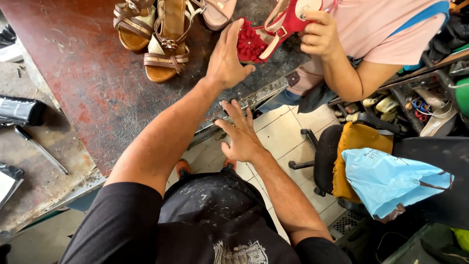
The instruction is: Inspecting and showing various high-heeled sandals to a customer at a service counter
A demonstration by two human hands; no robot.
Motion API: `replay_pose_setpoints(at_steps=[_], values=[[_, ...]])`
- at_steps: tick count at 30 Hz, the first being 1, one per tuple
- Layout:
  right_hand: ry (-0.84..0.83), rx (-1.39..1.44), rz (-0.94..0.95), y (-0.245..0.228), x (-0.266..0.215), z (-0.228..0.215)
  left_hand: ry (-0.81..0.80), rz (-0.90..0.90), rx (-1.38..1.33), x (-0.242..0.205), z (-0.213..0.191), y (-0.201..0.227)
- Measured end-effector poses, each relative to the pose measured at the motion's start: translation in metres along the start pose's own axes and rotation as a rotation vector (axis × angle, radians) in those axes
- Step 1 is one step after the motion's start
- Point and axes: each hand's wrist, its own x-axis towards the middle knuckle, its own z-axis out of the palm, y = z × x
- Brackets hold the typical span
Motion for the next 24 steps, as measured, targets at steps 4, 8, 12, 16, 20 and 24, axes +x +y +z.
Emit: replay_pose_setpoints(at_steps=[4,8,12,16,20,24], values=[[0.004,0.018,0.004,-0.002,0.0,-0.003,-0.079,-0.094,0.034,0.011,-0.017,0.012],[-0.035,0.049,0.007,-0.003,0.001,-0.009,-0.068,-0.049,0.069,0.006,-0.035,0.026],[-0.085,0.072,0.035,-0.006,0.002,-0.014,-0.101,-0.273,-0.252,-0.005,-0.051,0.042],[-0.081,0.088,0.005,0.0,-0.002,-0.013,-0.08,-0.36,-0.572,-0.016,-0.046,0.022],[0.223,0.39,-0.087,0.007,-0.008,-0.019,-0.07,-0.587,-1.106,-0.034,-0.057,0.032],[0.73,0.812,0.172,0.019,-0.005,-0.041,-0.164,-0.627,-1.354,-0.051,-0.053,0.02]])
